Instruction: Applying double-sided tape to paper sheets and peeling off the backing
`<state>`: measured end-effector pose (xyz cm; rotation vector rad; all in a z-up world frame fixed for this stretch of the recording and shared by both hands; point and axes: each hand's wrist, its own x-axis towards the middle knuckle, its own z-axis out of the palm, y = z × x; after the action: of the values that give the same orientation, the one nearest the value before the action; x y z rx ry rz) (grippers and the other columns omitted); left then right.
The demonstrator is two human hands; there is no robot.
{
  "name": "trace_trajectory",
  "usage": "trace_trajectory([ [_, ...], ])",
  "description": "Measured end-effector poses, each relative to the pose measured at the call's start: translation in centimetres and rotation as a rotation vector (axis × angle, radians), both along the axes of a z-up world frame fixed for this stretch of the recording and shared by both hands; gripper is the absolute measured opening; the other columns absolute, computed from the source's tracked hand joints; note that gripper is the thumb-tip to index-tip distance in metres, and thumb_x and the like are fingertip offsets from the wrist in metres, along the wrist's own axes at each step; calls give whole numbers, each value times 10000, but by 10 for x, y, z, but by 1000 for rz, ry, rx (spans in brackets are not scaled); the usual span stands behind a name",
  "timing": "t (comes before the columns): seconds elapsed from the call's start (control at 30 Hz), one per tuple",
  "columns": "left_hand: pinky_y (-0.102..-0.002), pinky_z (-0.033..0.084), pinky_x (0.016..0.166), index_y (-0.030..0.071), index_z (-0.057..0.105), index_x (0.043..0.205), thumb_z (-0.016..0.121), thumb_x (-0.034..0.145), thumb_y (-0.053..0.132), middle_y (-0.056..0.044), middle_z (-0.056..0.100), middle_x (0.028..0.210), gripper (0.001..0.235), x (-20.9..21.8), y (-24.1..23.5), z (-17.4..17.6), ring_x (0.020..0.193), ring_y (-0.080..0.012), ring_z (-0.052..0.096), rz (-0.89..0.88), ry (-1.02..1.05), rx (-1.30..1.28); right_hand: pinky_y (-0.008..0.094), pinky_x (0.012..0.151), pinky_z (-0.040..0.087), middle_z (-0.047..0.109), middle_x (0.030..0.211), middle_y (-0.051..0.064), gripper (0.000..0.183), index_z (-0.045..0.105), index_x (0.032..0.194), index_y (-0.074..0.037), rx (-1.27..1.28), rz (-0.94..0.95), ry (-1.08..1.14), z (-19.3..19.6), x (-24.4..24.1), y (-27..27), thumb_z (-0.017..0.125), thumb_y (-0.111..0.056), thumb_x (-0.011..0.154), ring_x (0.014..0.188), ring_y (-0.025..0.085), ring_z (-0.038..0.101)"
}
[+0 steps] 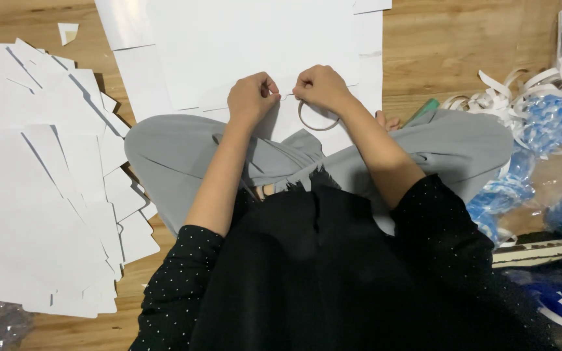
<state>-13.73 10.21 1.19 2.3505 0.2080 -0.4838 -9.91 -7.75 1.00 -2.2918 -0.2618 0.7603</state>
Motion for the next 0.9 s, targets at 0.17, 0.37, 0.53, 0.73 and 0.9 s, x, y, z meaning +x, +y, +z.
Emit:
trace_trajectory([
  [0.17, -345, 488, 660, 197, 643, 711, 744, 648, 202, 22, 595, 599, 119, 1, -2, 4, 673, -218, 623, 11, -2, 8, 350, 577, 424, 557, 505, 49, 85, 661, 656, -131, 32, 12, -9, -1, 0, -2, 644, -213, 667, 583, 259, 590],
  [0.37, -339, 491, 640, 173, 647, 706, 747, 657, 192, 3, 605, 607, 113, 0, -6, 12, 661, -219, 626, 40, -9, 8, 329, 577, 424, 566, 499, 37, 72, 659, 640, -145, 36, 22, -17, -6, 0, -3, 642, -211, 662, 576, 244, 592],
  [0.53, -341, 495, 622, 130, 630, 685, 742, 682, 195, -32, 618, 610, 130, 3, -14, 28, 663, -245, 640, 65, -4, 13, 345, 584, 431, 578, 519, 39, 80, 662, 640, -152, 28, 7, -18, -3, 0, -2, 637, -227, 656, 598, 259, 602],
  [0.73, -341, 499, 598, 121, 613, 646, 765, 657, 207, -41, 612, 580, 175, 5, -21, 30, 636, -260, 645, 105, 2, 63, 382, 599, 446, 595, 550, 70, 96, 655, 640, -135, 6, 17, -24, -4, 0, -2, 629, -224, 664, 634, 296, 617],
  [0.9, -344, 502, 600, 124, 599, 621, 781, 641, 208, -39, 607, 564, 202, 6, -24, 23, 638, -271, 647, 147, 31, 109, 400, 586, 485, 589, 540, 85, 132, 645, 633, -111, -89, -4, -98, 4, -5, 4, 618, -227, 690, 627, 297, 627],
])
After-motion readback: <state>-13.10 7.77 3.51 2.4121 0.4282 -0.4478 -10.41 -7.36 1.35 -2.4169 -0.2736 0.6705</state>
